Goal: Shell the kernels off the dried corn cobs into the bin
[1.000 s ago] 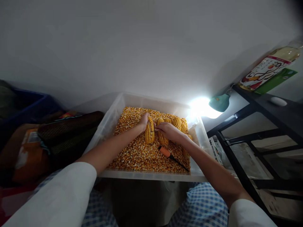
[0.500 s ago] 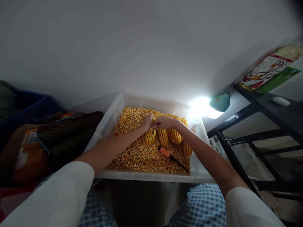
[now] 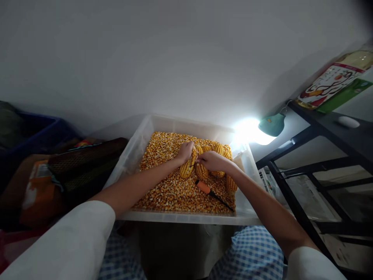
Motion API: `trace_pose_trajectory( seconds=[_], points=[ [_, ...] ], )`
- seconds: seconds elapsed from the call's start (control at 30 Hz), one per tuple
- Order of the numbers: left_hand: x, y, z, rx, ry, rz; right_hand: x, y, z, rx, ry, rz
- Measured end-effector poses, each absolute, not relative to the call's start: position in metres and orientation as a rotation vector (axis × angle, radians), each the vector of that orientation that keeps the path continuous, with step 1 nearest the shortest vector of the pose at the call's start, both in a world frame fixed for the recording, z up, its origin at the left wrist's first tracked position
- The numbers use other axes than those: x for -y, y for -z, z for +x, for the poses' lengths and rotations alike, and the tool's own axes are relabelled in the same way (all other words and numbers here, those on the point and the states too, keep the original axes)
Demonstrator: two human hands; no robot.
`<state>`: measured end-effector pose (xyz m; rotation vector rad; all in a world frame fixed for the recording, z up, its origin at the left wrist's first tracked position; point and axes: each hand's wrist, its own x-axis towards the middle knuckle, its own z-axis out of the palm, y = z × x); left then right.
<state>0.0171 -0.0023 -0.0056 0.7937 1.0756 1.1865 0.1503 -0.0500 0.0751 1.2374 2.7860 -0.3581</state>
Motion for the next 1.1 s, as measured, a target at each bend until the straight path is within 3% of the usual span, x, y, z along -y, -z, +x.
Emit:
trace_pose_trajectory(
  seconds=[0.33, 0.77, 1.1],
  points=[
    [-0.026, 0.012, -0.012, -1.110, -1.183, 0.426, 0.053, -0.059, 0.147, -2.819, 0.267, 1.307],
    [-0.026, 0.013, -0.016, -1.074, -1.134, 0.404, 0.057, -0.061, 0.141, -2.905, 0.285, 1.256],
    [-0.029, 0.020, -0.016, -1.093, -1.203, 0.372, 0.048, -0.048, 0.145, -3.178, 0.475, 1.172]
  ],
)
